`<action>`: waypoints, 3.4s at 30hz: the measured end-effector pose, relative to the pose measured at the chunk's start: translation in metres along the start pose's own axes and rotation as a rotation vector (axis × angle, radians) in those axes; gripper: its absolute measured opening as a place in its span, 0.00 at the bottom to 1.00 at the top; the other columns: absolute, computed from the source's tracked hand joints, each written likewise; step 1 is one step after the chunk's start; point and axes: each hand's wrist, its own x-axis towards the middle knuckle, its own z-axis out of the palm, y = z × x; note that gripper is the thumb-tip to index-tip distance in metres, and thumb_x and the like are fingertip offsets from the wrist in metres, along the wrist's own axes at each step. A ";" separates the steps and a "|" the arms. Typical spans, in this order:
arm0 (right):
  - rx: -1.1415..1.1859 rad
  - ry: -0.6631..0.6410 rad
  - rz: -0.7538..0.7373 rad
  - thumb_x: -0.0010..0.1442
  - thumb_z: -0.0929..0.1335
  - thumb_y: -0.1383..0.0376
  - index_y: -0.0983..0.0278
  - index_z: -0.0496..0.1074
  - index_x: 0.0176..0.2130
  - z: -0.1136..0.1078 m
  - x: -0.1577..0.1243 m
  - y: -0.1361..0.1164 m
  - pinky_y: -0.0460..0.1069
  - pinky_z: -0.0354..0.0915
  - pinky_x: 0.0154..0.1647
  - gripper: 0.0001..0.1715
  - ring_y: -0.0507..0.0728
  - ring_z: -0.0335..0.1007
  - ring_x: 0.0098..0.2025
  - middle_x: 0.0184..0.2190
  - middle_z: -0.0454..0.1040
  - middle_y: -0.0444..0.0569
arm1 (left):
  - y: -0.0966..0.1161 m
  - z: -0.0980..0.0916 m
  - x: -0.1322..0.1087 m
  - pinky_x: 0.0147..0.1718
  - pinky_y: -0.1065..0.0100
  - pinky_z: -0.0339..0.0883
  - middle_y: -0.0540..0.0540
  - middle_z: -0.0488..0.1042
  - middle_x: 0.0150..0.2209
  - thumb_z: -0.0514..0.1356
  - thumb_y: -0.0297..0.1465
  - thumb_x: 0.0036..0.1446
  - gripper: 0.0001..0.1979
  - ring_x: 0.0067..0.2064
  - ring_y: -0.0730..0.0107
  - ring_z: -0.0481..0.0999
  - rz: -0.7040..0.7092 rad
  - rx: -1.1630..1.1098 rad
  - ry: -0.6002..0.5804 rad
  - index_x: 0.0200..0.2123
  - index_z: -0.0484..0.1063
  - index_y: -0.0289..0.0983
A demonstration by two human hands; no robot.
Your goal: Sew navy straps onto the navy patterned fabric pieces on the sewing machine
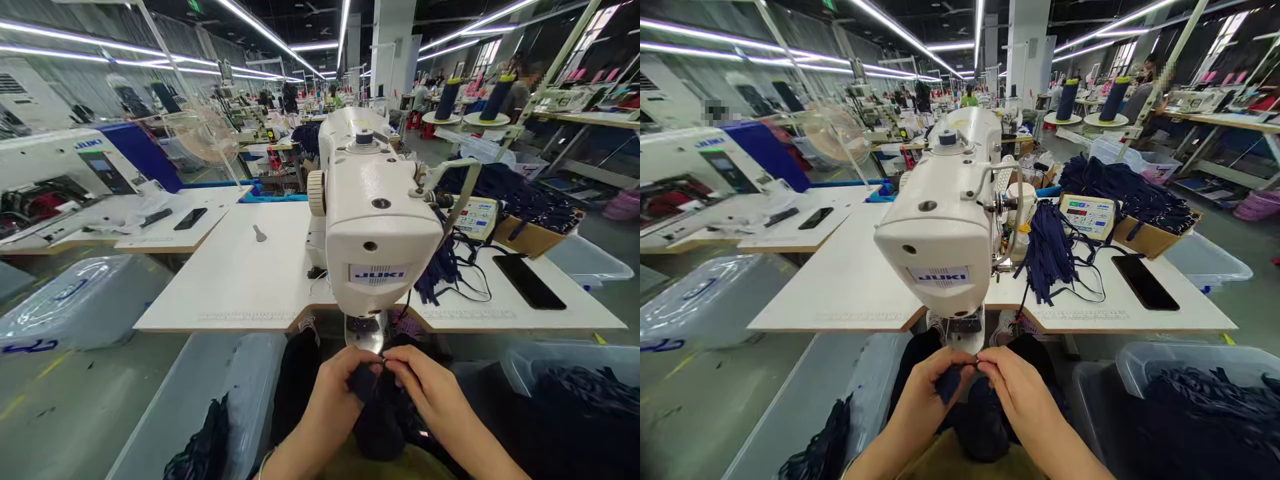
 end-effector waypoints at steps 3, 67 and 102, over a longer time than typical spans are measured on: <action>-0.011 0.022 -0.140 0.68 0.61 0.67 0.59 0.67 0.46 -0.001 0.003 -0.004 0.43 0.70 0.36 0.08 0.51 0.74 0.34 0.35 0.75 0.45 | -0.003 0.000 0.001 0.33 0.75 0.64 0.51 0.76 0.31 0.57 0.27 0.56 0.05 0.32 0.73 0.74 -0.013 0.009 0.004 0.34 0.74 0.38; 0.797 -0.054 0.436 0.63 0.65 0.52 0.61 0.70 0.37 0.024 -0.004 -0.006 0.47 0.65 0.41 0.15 0.55 0.68 0.38 0.33 0.71 0.45 | -0.002 -0.003 -0.008 0.31 0.70 0.67 0.51 0.69 0.30 0.64 0.34 0.53 0.10 0.30 0.72 0.69 -0.205 -0.392 -0.039 0.34 0.68 0.37; 0.734 0.192 0.136 0.60 0.69 0.69 0.59 0.71 0.31 0.026 -0.007 -0.002 0.46 0.69 0.33 0.06 0.54 0.72 0.33 0.30 0.75 0.45 | -0.011 0.010 -0.010 0.39 0.69 0.68 0.45 0.75 0.36 0.65 0.27 0.55 0.09 0.37 0.69 0.75 0.149 -0.431 0.173 0.27 0.66 0.37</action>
